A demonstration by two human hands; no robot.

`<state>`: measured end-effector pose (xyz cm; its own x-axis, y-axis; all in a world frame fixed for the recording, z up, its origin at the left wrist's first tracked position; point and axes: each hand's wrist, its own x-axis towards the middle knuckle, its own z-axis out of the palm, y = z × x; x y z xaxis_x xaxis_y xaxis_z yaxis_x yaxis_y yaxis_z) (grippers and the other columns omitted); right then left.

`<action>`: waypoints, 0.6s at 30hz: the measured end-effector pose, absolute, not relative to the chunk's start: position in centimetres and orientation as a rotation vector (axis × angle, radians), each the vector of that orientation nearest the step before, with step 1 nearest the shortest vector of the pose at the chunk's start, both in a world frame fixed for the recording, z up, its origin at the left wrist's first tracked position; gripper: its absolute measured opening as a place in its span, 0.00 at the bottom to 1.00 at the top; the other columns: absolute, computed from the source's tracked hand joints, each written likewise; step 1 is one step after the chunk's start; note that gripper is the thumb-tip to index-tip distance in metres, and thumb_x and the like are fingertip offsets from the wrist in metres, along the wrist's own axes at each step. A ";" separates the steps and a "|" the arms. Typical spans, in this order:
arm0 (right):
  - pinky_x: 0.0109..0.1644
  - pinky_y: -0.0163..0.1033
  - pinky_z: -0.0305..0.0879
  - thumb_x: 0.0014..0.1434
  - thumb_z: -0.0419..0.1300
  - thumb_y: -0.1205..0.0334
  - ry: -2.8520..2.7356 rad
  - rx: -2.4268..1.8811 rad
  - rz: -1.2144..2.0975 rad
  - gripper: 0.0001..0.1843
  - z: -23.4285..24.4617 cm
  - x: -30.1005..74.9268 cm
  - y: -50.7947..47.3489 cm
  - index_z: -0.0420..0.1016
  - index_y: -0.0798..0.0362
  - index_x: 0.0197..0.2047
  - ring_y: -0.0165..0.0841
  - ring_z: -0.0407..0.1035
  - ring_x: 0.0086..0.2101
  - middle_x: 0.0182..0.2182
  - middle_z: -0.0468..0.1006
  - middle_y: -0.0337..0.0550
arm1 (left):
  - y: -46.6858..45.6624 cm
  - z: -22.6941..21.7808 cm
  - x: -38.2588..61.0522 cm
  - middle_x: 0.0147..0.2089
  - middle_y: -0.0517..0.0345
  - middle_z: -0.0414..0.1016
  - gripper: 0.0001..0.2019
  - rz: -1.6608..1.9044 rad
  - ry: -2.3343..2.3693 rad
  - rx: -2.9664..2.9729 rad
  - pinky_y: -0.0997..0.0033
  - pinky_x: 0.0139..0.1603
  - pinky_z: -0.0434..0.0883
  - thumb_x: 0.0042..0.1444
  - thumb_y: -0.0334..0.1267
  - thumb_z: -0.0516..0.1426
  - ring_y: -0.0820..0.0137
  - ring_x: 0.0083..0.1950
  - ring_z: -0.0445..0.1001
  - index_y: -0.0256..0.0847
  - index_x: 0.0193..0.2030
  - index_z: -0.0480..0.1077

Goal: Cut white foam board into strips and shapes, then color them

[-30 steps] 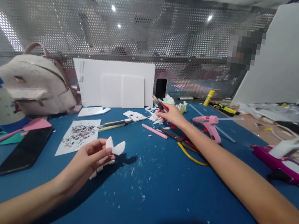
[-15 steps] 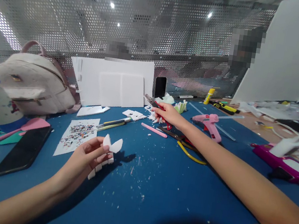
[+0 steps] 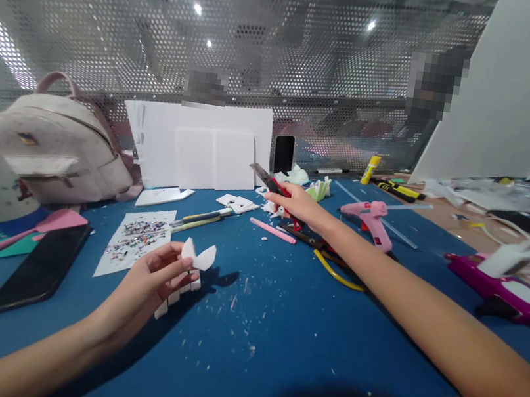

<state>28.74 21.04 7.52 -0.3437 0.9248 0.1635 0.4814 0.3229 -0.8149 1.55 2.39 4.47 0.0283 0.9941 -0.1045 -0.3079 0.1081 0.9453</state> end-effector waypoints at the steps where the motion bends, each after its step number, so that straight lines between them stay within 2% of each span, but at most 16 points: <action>1: 0.30 0.36 0.72 0.68 0.60 0.53 -1.958 -1.266 0.869 0.14 7.3 29.0 21.4 0.74 0.55 0.47 0.29 0.70 0.27 0.35 0.77 0.43 | 2.4 4.5 1.6 0.40 0.58 0.72 0.16 1.254 1.015 0.909 0.74 0.49 0.76 0.47 0.43 0.71 0.75 0.39 0.73 0.39 0.38 0.73; 4: 0.46 0.46 0.75 0.69 0.59 0.56 -1.969 -1.332 0.782 0.14 6.4 29.9 22.6 0.72 0.54 0.54 0.36 0.74 0.43 0.50 0.76 0.47 | 2.3 4.4 1.6 0.42 0.57 0.72 0.15 1.258 1.014 0.916 0.73 0.49 0.75 0.49 0.43 0.71 0.74 0.40 0.73 0.39 0.39 0.74; 6: 0.49 0.49 0.74 0.69 0.59 0.57 -1.976 -1.352 0.720 0.16 6.0 30.4 23.4 0.72 0.53 0.56 0.39 0.73 0.47 0.53 0.74 0.49 | 2.3 4.4 1.6 0.40 0.59 0.71 0.15 1.260 1.018 0.915 0.73 0.50 0.75 0.50 0.43 0.70 0.75 0.40 0.73 0.39 0.38 0.74; 18: 0.49 0.50 0.74 0.68 0.60 0.56 -2.055 -1.440 0.504 0.17 4.8 31.3 24.2 0.71 0.54 0.57 0.40 0.73 0.47 0.53 0.74 0.49 | 2.2 4.5 1.7 0.40 0.59 0.72 0.15 1.254 1.022 0.911 0.74 0.49 0.75 0.49 0.43 0.70 0.76 0.38 0.73 0.38 0.39 0.74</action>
